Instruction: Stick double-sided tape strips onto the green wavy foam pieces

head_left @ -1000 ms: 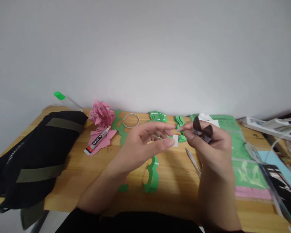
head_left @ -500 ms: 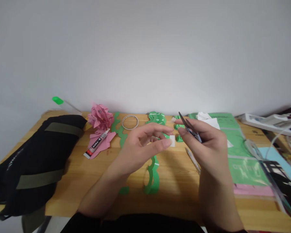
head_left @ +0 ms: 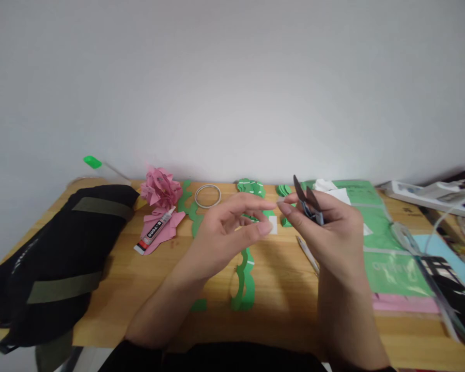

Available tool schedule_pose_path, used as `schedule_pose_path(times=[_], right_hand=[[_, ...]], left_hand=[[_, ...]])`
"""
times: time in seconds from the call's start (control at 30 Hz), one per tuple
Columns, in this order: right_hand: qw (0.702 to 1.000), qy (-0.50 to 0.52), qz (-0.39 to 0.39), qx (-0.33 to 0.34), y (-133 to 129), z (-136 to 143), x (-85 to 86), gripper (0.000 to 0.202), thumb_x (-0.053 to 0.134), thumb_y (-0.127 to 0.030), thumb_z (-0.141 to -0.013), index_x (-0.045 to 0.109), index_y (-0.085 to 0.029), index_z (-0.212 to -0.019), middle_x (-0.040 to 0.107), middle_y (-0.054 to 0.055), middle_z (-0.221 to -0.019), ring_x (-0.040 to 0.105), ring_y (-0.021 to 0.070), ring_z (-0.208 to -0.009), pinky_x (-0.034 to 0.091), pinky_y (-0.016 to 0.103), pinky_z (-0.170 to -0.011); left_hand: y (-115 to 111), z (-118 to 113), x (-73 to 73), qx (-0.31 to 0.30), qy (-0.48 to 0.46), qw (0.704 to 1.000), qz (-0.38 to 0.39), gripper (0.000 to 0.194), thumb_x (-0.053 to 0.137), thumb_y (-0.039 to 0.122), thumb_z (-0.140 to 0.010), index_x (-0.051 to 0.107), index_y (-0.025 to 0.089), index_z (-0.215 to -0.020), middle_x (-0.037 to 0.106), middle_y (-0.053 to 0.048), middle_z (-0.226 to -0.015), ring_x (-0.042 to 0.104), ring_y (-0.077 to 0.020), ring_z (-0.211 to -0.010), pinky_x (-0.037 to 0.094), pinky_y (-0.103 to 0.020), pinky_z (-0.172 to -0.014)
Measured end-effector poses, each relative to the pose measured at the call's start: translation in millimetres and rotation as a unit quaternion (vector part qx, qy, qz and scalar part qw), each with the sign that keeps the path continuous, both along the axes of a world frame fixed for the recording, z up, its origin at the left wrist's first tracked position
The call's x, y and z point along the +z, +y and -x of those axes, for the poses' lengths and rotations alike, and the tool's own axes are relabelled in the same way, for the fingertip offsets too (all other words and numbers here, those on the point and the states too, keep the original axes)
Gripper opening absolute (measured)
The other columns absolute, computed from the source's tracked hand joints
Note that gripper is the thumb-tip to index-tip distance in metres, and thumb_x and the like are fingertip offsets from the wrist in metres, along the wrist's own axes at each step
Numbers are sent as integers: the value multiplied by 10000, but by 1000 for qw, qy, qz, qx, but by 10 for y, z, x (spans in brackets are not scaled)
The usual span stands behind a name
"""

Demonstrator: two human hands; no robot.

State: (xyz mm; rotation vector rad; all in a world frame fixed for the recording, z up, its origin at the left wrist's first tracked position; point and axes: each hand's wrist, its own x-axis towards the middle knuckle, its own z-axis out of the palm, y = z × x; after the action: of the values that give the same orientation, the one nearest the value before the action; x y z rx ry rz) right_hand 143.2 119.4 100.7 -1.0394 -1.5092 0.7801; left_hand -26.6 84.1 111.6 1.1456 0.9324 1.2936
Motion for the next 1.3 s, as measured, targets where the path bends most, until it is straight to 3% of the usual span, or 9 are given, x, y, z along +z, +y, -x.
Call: schedule_pose_path(times=[0.2,0.47,0.8,1.03,1.17,1.3], right_hand=[[1000,-5,4,15,-1,-2,21,64,770,-178,-745,748,-238,-746,703,-20,-658,629,131,-558,533,257,-507],[1000,8,6,11,10,0,-20,80,781,-173,-738,755,-244,-765,713,-30,-680,644,125,-584,545,250,-532],[1000,17,9,-12,10,4,-10,62,803,-214,-716,788,-259,-756,730,-11,-680,600,131,-536,507,259,-476],[999,8,47,-4,-11,11,17,271,822,-236,-692,805,-276,-960,637,-46,-599,519,102,-498,468,247,-473],[998,43,54,5,-12,11,25,160,808,-222,-708,804,-271,-861,642,-40,-619,515,95,-515,461,241,-499],[995,63,70,29,6,-22,18,83,793,-287,-750,786,-264,-829,556,-52,-569,405,71,-471,374,220,-452]], left_hand=[[9,-6,-36,12,-36,999,29,241,770,246,-742,768,239,-983,704,-46,-998,605,-163,-858,503,-299,-747],[-13,-25,-14,-4,-8,1000,0,193,749,242,-771,785,248,-960,701,-45,-1004,613,-175,-912,488,-303,-792],[13,-5,-40,-44,-59,996,41,220,774,276,-747,787,262,-966,723,-37,-965,596,-177,-860,481,-341,-835],[33,5,-42,-49,-111,990,75,217,798,299,-700,797,257,-912,726,-32,-948,582,-158,-796,482,-319,-799],[34,18,-19,-35,-131,987,90,200,791,275,-695,802,256,-893,718,-29,-963,569,-156,-814,471,-303,-772],[54,36,-25,-87,-166,976,111,230,802,296,-673,793,244,-897,699,-45,-963,577,-158,-796,455,-299,-726]])
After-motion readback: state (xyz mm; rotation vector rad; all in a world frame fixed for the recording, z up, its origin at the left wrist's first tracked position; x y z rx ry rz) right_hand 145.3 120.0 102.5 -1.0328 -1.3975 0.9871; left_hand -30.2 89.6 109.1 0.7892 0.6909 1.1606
